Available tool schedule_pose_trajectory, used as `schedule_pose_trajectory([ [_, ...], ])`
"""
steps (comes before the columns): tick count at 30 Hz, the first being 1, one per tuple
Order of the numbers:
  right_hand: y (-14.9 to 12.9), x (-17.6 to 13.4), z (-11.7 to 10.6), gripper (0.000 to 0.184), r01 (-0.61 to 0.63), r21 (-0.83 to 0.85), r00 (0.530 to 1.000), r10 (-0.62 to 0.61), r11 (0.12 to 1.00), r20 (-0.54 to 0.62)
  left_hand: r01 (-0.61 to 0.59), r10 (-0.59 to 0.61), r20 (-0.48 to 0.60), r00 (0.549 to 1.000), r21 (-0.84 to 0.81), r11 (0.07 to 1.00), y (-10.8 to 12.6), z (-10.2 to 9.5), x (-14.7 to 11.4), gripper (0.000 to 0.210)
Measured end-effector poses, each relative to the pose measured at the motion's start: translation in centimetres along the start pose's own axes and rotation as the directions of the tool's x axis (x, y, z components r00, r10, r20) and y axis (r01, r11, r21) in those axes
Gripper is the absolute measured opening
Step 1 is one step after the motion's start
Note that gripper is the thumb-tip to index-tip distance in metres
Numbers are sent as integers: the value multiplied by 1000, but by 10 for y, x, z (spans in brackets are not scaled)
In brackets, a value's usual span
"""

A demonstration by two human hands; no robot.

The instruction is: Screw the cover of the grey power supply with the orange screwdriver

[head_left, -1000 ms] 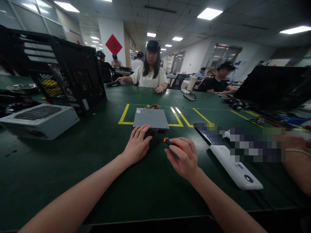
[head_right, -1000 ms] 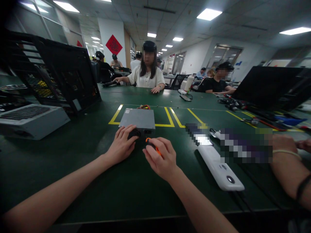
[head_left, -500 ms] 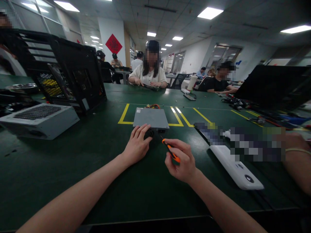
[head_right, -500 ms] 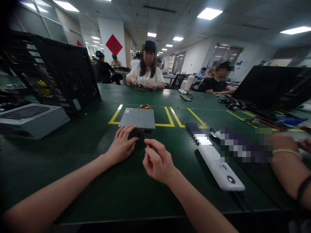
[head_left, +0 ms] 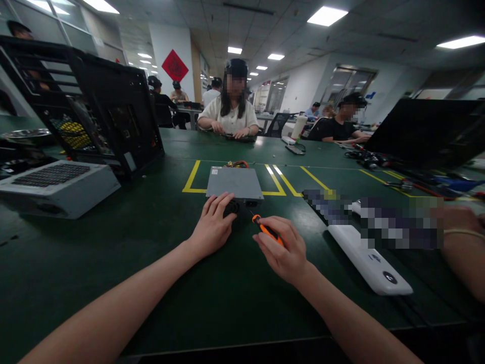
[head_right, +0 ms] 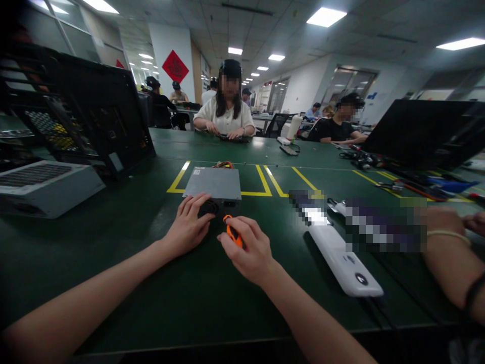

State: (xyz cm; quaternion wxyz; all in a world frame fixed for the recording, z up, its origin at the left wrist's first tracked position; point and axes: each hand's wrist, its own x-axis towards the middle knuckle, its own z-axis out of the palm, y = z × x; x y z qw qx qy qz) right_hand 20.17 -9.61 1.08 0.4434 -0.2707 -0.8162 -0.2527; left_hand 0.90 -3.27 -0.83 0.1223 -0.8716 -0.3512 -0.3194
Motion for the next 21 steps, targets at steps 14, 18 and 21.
schedule_pose_trajectory([
  [14,-2,1,-2,37,-73,24,997,73,997,-7,-11,11,0,1000,13,1000,0,-1,0,23],
  [18,-1,0,-2,31,-65,-35,998,65,997,-6,-14,14,6,1000,26,1000,0,-1,0,23],
  [21,-1,1,-2,42,-107,32,993,108,994,-36,-15,15,19,1000,31,999,0,-1,0,23],
])
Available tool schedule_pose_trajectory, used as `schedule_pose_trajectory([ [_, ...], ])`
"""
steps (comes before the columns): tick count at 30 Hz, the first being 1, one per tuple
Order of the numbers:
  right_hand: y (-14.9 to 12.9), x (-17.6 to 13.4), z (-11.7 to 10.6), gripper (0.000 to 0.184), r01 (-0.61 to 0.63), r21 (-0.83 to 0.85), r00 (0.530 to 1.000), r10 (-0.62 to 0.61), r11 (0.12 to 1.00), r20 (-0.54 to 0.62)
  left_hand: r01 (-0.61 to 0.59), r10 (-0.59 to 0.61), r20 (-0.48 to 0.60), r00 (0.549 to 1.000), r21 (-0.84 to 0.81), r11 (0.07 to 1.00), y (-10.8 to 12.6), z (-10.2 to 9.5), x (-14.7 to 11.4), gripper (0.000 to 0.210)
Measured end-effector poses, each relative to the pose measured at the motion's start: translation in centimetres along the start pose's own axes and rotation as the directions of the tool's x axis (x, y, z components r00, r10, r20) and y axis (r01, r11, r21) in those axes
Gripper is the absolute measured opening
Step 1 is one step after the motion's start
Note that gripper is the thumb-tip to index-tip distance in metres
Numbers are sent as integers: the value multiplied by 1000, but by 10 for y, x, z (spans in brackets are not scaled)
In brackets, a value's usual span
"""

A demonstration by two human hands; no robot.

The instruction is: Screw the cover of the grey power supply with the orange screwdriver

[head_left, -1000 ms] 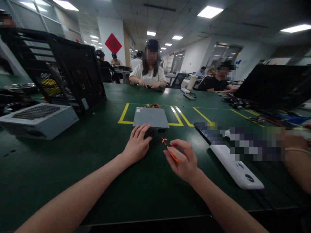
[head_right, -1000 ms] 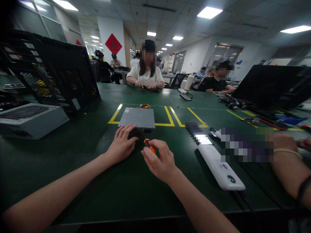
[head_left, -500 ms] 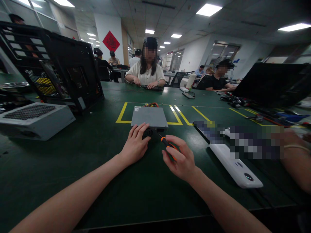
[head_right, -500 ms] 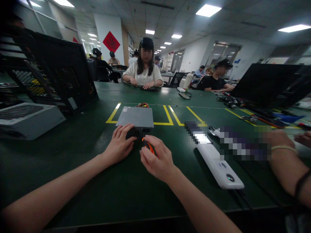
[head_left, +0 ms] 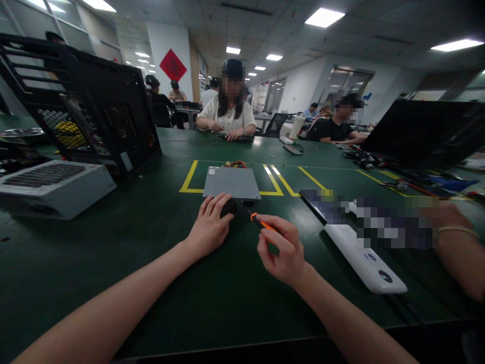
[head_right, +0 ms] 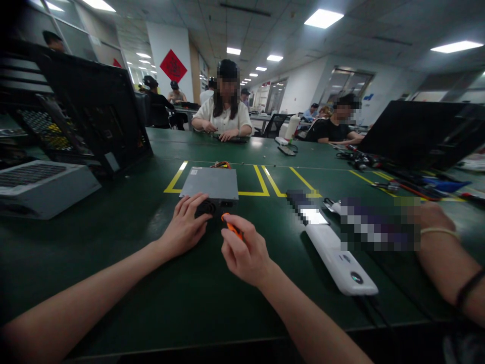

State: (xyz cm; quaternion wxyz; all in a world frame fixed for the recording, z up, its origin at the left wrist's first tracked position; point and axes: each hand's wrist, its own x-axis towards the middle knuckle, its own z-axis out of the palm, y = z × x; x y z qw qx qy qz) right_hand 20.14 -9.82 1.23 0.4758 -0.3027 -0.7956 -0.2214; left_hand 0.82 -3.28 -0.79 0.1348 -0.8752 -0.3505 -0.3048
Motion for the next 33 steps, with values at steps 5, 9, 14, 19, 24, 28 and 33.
schedule_pose_trajectory([
  [5,-1,2,-1,35,-5,-59,1000,5,998,6,-6,6,4,1000,7,1000,0,0,-1,23],
  [9,-1,2,-1,40,10,-21,1000,-10,1000,8,5,-5,3,1000,13,1000,0,0,0,23],
  [14,1,1,-1,36,49,-33,999,-49,998,17,9,-9,-8,1000,-3,1000,0,1,0,23],
  [19,1,0,-2,43,-13,34,1000,13,999,-3,20,-20,5,1000,10,1000,1,1,0,23],
  [24,3,-1,-3,35,-40,-91,999,40,995,-2,12,-12,3,1000,10,1000,0,1,0,24],
  [28,2,0,-2,46,-55,-41,995,52,998,-82,11,-11,7,1000,5,1000,0,0,0,23],
  [33,3,1,-1,45,-26,-17,999,25,1000,-46,8,-8,5,1000,13,1000,0,1,0,22],
])
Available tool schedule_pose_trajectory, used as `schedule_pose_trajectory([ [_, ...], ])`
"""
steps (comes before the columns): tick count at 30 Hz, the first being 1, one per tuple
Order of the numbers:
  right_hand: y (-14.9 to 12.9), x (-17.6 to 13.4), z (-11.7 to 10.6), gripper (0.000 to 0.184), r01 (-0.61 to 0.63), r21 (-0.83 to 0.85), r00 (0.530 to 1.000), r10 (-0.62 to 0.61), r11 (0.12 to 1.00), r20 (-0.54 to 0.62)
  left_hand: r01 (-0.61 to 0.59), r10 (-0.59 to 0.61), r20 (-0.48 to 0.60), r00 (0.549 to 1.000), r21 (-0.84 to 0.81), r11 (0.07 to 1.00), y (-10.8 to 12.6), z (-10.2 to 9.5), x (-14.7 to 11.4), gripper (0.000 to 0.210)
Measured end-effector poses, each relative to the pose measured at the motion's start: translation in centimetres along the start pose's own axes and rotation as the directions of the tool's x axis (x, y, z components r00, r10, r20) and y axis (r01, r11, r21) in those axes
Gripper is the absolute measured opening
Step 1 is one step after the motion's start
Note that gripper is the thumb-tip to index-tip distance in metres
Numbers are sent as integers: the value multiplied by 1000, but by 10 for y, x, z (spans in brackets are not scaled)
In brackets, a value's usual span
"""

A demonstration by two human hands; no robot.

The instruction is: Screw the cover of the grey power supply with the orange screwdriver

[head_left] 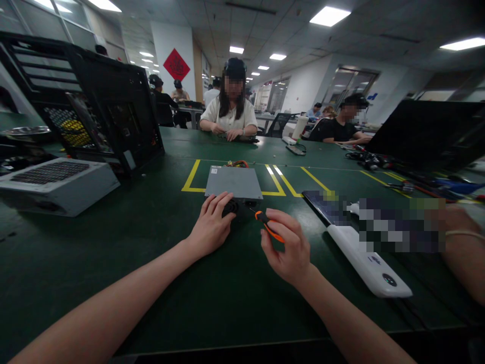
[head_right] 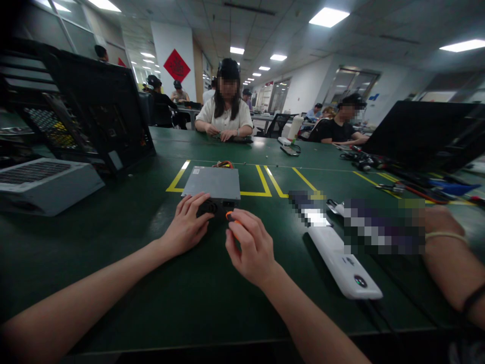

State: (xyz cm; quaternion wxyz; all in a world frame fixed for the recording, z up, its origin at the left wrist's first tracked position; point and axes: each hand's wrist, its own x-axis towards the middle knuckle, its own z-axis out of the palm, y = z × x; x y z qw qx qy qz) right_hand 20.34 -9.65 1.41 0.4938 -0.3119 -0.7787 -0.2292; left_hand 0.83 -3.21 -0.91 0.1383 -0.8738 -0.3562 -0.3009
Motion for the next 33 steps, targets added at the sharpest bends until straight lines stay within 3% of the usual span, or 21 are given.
schedule_pose_trajectory([
  [7,0,0,0,44,-5,33,999,3,999,37,2,-2,5,1000,1,1000,0,-1,0,22],
  [12,-1,-1,-2,35,31,-40,998,-29,999,49,3,-3,-5,1000,-3,1000,0,0,0,22],
  [17,-1,0,-2,46,-31,19,999,31,999,-7,-1,1,7,1000,13,1000,1,-1,0,22],
  [21,2,0,-2,43,-1,-13,999,2,1000,33,0,0,7,1000,8,1000,0,0,0,23],
  [26,1,1,-1,45,-40,45,999,40,998,3,12,-12,10,1000,0,1000,-1,0,0,23],
  [33,0,1,-3,41,29,22,999,-29,999,29,4,-4,11,1000,3,1000,1,-2,1,23],
])
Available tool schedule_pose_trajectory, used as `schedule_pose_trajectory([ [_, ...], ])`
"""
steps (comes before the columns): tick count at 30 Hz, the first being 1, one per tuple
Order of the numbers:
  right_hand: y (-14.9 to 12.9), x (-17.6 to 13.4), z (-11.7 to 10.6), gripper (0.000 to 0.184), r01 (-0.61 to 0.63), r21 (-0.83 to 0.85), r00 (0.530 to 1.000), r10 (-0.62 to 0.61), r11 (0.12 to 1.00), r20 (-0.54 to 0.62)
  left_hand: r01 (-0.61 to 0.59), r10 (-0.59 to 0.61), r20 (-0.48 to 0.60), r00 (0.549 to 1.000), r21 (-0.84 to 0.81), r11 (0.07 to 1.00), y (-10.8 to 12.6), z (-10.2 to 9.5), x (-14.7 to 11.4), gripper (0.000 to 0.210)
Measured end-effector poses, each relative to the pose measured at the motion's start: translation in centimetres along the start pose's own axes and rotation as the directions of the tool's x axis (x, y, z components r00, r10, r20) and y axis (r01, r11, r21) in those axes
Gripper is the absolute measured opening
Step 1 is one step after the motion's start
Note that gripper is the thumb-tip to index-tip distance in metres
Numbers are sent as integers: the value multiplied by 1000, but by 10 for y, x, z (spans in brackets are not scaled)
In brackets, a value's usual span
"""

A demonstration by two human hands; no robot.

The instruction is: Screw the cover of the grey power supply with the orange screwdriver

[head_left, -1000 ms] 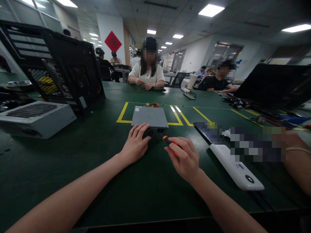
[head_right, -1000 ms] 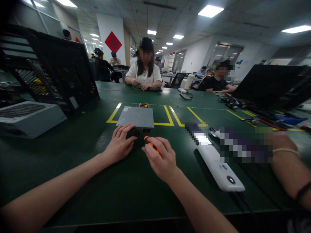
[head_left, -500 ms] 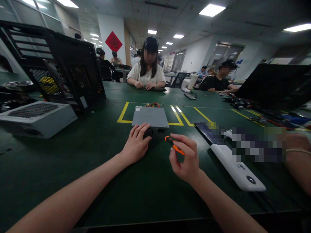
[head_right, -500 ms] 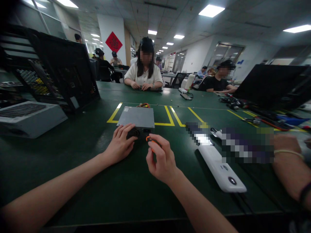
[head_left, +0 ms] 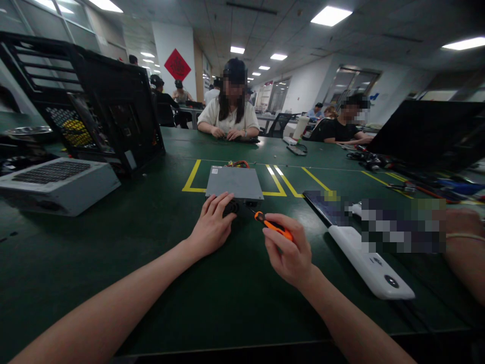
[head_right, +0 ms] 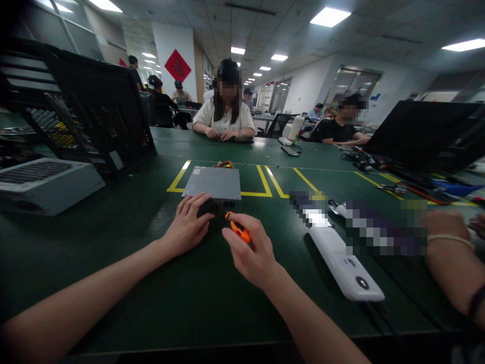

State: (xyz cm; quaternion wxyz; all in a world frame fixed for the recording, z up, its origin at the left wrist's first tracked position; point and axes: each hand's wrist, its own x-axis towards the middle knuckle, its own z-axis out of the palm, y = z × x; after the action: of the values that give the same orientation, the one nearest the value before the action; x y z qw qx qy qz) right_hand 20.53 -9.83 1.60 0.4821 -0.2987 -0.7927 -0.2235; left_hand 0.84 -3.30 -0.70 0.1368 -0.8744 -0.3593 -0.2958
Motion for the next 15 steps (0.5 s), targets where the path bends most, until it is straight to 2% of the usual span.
schedule_pose_trajectory([
  [3,-1,0,0,45,-31,26,999,32,999,-17,-1,1,-6,1000,-3,1000,0,0,0,23],
  [7,0,1,0,38,-5,-10,1000,5,1000,4,0,0,-10,1000,-12,1000,0,0,0,24],
  [12,0,2,0,47,-70,58,997,71,996,-5,8,-8,-10,1000,-8,1000,-1,2,-1,24],
  [15,0,3,0,43,-56,26,998,55,998,12,3,-3,-10,1000,-10,1000,-1,2,-1,24],
])
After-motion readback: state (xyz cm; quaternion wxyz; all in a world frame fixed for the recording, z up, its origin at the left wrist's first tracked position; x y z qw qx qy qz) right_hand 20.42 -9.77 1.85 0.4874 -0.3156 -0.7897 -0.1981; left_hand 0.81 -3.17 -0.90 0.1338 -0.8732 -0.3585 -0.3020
